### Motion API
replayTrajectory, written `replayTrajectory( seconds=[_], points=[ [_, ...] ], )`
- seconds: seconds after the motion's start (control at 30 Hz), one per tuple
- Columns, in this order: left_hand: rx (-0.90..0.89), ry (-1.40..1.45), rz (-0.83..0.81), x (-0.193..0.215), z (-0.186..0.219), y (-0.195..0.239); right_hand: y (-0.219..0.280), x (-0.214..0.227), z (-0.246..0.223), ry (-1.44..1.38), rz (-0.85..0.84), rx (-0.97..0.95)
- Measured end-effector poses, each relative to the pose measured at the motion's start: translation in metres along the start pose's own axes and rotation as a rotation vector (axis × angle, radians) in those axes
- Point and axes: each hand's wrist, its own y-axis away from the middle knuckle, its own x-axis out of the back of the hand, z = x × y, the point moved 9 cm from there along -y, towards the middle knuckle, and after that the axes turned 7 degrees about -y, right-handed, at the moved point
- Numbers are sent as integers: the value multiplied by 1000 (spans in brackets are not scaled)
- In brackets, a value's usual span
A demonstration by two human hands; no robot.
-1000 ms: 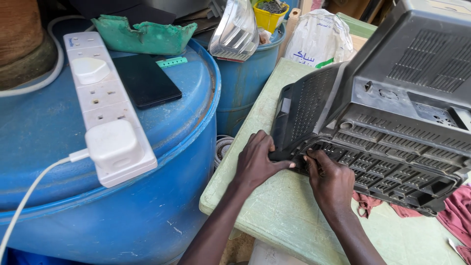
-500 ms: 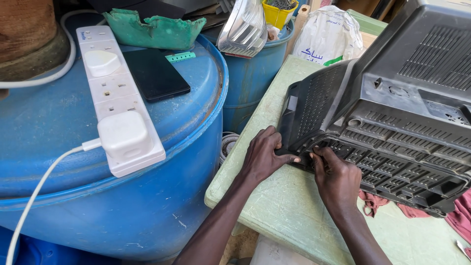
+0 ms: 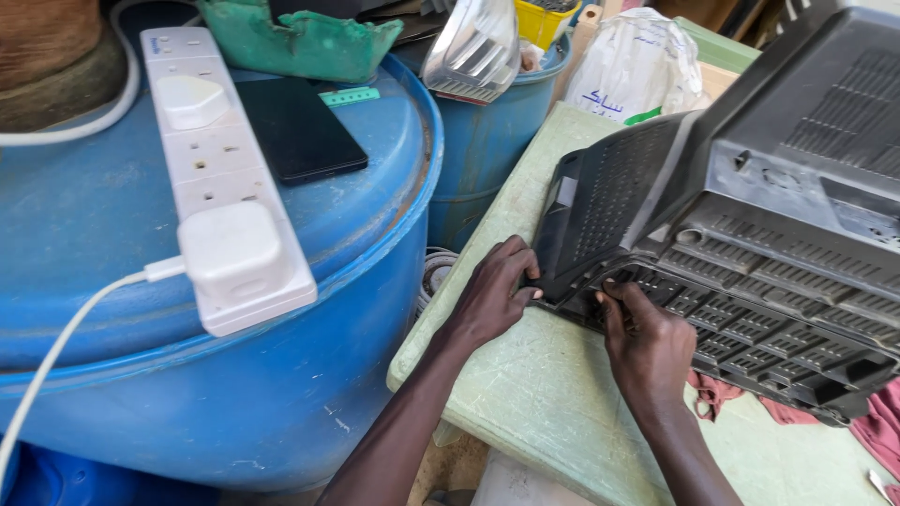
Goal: Cleaning the external plastic housing of a CRT television set using a brush.
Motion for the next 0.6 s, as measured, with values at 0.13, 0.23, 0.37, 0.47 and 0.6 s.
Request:
replayTrajectory(
  seconds=[0.13, 0.23, 0.37, 0.47, 0.6],
  points=[
    [-56, -19, 8, 4, 7, -1, 0, 8, -12, -19, 32, 50],
    [-71, -11, 5, -3, 7, -4, 1, 5, 1, -38, 54, 45],
    [-14, 8, -27, 1, 12, -3, 1, -4, 12, 17, -35, -105],
    [22, 31, -46, -2, 10, -6, -3, 9, 1, -91, 33, -37],
    [28, 107, -7, -2, 5, -9, 1, 4, -2, -112, 18, -26]
  ],
)
